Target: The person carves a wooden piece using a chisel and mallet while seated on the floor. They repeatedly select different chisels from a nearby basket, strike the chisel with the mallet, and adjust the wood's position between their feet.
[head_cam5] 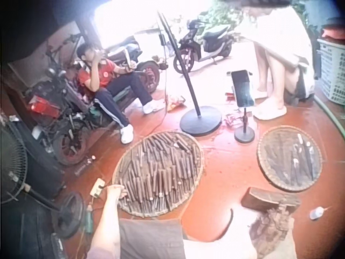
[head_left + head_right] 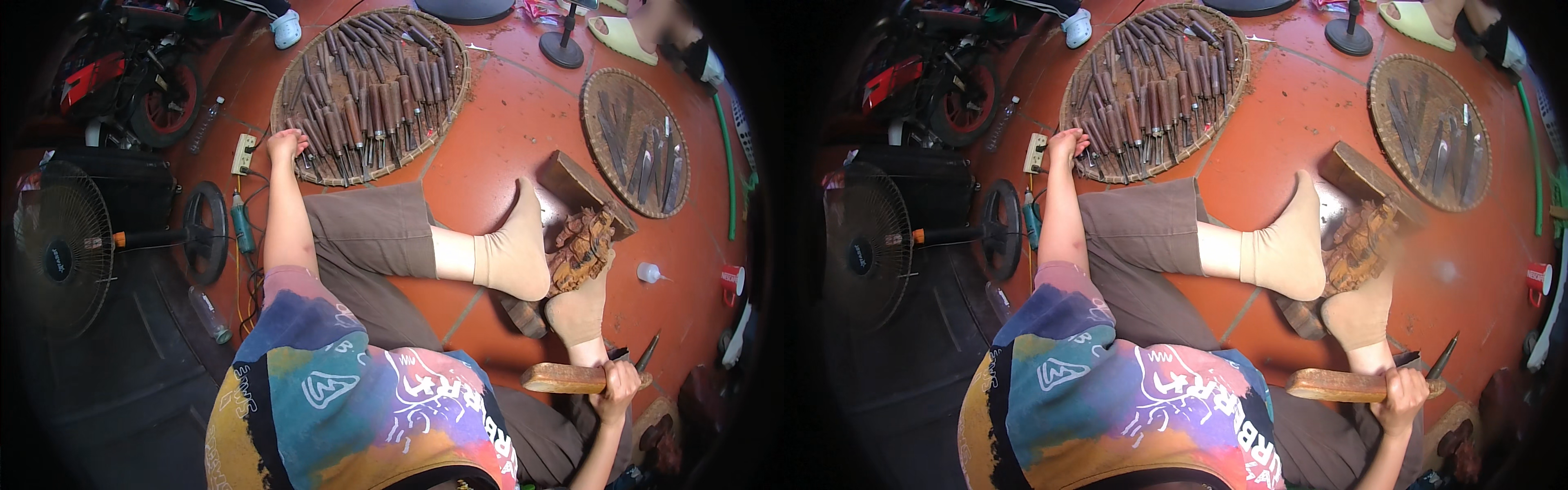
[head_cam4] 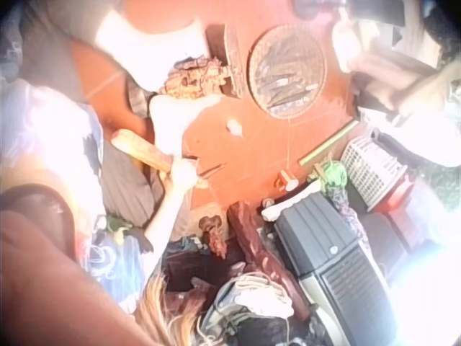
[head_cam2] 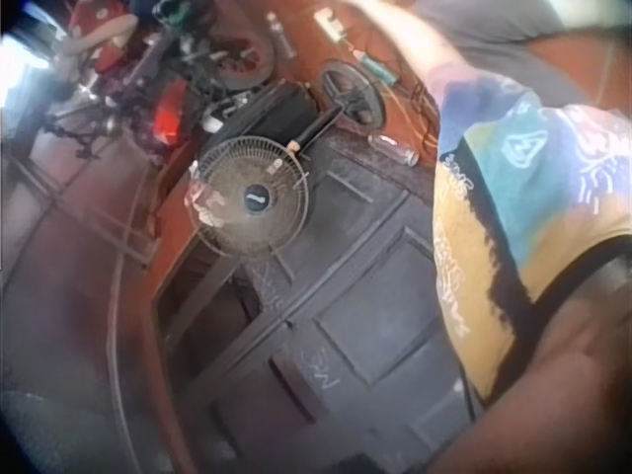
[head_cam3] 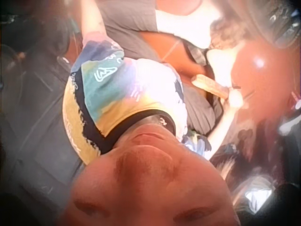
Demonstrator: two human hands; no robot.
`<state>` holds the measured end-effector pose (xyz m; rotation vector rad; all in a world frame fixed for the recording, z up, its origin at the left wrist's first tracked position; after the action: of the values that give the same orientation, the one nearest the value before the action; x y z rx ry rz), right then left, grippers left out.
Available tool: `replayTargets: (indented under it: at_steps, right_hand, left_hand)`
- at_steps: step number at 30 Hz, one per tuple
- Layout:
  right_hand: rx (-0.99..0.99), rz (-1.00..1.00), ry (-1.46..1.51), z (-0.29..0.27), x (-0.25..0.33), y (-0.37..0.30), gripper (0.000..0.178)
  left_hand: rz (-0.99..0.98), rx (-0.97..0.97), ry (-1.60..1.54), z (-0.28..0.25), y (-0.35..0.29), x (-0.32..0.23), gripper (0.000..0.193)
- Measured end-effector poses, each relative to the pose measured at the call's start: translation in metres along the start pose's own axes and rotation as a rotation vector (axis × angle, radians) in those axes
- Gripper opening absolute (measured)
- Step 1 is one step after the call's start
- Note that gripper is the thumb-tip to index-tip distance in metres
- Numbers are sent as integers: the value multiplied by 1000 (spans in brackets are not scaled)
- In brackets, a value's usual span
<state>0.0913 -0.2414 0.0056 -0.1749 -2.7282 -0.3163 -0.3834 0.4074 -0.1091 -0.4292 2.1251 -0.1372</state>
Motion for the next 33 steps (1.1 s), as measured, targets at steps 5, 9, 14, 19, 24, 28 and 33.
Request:
replayTargets:
  at_steps: [5, 9, 14, 19, 24, 28, 33]
  right_hand:
    - [-7, 14, 1, -3, 2, 2, 24]
    - [-7, 6, -6, -3, -2, -1, 24]
    - [-4, 28, -5, -6, -1, -1, 25]
    - [-11, 5, 0, -8, -4, -1, 27]
    - [6, 43, -2, -7, -10, -5, 30]
    - [-7, 39, 10, -8, -10, -5, 30]
    - [-16, 26, 0, -9, -8, -5, 29]
  left_hand:
    - [-55, 108, 101, 23, -15, -3, 15]
    - [-65, 13, 43, 8, -6, 0, 11]
    - [-50, -223, -116, -29, 12, 9, 13]
    - [-49, -263, -137, -32, 24, 19, 13]
    - [-54, -467, -291, -46, 27, 31, 14]
    - [-90, -372, -320, -37, 27, 29, 14]
    - [61, 105, -210, 30, -12, -16, 26]
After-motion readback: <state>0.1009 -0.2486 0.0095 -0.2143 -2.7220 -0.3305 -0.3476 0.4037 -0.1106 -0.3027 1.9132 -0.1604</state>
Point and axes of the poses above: each hand's wrist, its own y-axis towards the middle knuckle, its own z-axis out of the palm, x = y × z, the point moved 6 cm from there along y, towards the middle knuckle, and after that the axes turned 4 degrees about y, right-handed, at the moved point
